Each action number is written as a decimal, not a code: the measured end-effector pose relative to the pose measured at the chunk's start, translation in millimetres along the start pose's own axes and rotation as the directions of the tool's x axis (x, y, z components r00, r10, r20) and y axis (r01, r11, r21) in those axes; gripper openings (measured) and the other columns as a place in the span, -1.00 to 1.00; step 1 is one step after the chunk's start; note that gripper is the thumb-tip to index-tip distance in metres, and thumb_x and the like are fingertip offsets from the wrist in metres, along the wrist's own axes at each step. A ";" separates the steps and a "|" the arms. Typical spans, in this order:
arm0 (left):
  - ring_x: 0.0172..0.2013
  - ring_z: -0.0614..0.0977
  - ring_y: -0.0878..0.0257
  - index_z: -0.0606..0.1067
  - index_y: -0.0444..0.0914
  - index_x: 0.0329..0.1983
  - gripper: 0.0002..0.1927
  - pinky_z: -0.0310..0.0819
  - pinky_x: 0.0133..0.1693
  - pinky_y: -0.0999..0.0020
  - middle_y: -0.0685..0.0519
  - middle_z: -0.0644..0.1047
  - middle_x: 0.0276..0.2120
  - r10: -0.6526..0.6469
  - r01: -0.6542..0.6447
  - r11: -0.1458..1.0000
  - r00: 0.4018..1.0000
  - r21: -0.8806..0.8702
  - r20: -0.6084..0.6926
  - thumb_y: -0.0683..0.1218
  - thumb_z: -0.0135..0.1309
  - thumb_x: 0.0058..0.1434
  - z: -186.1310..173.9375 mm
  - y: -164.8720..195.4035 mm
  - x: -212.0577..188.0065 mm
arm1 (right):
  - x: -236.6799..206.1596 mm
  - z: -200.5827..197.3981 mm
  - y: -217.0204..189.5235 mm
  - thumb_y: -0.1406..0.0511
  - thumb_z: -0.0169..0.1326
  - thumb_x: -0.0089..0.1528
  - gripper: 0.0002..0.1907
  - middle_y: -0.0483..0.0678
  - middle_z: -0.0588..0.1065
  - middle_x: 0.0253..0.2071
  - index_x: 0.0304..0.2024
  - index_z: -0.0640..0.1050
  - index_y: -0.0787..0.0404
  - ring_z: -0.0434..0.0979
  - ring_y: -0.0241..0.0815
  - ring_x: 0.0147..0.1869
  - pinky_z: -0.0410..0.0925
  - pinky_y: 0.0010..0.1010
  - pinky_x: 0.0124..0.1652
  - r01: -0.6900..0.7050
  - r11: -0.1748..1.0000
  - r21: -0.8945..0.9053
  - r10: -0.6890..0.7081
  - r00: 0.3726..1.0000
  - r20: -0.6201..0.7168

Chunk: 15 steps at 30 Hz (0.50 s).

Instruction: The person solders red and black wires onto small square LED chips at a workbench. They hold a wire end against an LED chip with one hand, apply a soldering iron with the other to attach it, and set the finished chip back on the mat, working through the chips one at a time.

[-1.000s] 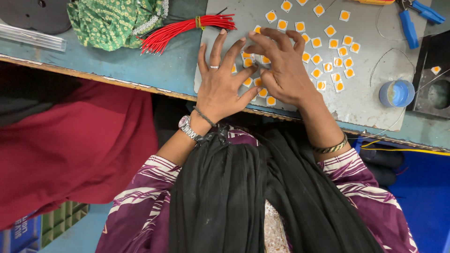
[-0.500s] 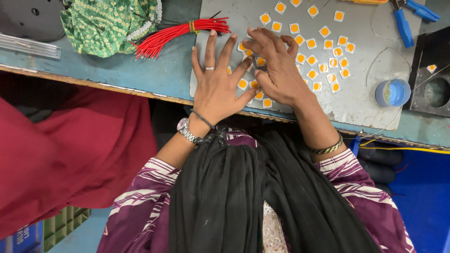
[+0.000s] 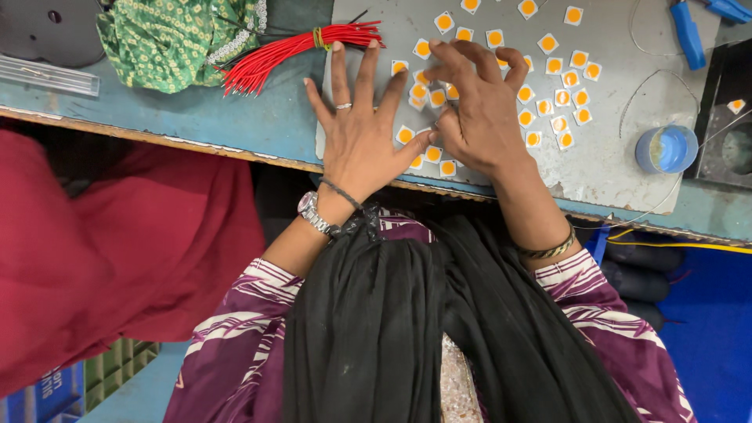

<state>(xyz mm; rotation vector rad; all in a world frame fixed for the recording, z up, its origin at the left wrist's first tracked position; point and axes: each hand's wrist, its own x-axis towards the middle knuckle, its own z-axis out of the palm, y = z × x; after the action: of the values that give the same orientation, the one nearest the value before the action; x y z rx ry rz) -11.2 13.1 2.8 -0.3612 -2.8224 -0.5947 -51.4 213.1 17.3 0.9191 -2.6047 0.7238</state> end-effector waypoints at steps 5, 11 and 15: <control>0.48 -0.23 -0.28 0.50 -0.03 0.35 -0.28 -0.42 0.26 -0.68 -0.16 0.01 0.51 0.095 -0.097 0.995 0.994 -0.028 -0.053 0.40 0.18 0.23 -0.7 -1.0 -2.2 | -1.9 0.4 1.5 0.41 -0.05 0.11 -0.19 -0.15 0.60 0.18 0.47 0.22 0.18 0.29 -0.05 0.51 -0.06 0.07 0.36 -0.019 0.999 0.040 0.019 1.000 -0.008; 0.51 -0.20 -0.25 0.61 -0.05 0.17 -0.43 -0.41 0.33 -0.61 -0.11 0.04 0.52 0.128 -0.134 0.988 0.989 -0.078 -0.079 0.38 0.20 0.29 -1.5 -4.2 -7.7 | -2.4 0.0 0.0 0.41 -0.02 0.15 -0.22 -0.15 0.61 0.17 0.47 0.23 0.18 0.28 -0.03 0.52 -0.07 0.10 0.34 -0.040 0.999 -0.014 0.040 0.999 0.001; 0.52 -0.16 -0.22 0.63 -0.07 0.13 -0.45 -0.41 0.37 -0.55 -0.09 0.10 0.52 0.135 -0.148 0.984 0.983 -0.101 -0.122 0.38 0.21 0.32 -0.9 -5.9 -11.5 | -1.2 -1.9 -1.4 0.40 -0.03 0.16 -0.28 -0.15 0.61 0.19 0.42 0.24 0.20 0.27 -0.02 0.52 -0.08 0.09 0.34 -0.032 0.998 -0.056 0.031 0.999 -0.023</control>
<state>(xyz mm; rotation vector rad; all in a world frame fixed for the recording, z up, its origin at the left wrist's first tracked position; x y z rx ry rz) -1.9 5.4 -1.8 -0.5261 -2.6344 -0.7170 -49.4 213.8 18.8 0.8509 -2.6111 0.6608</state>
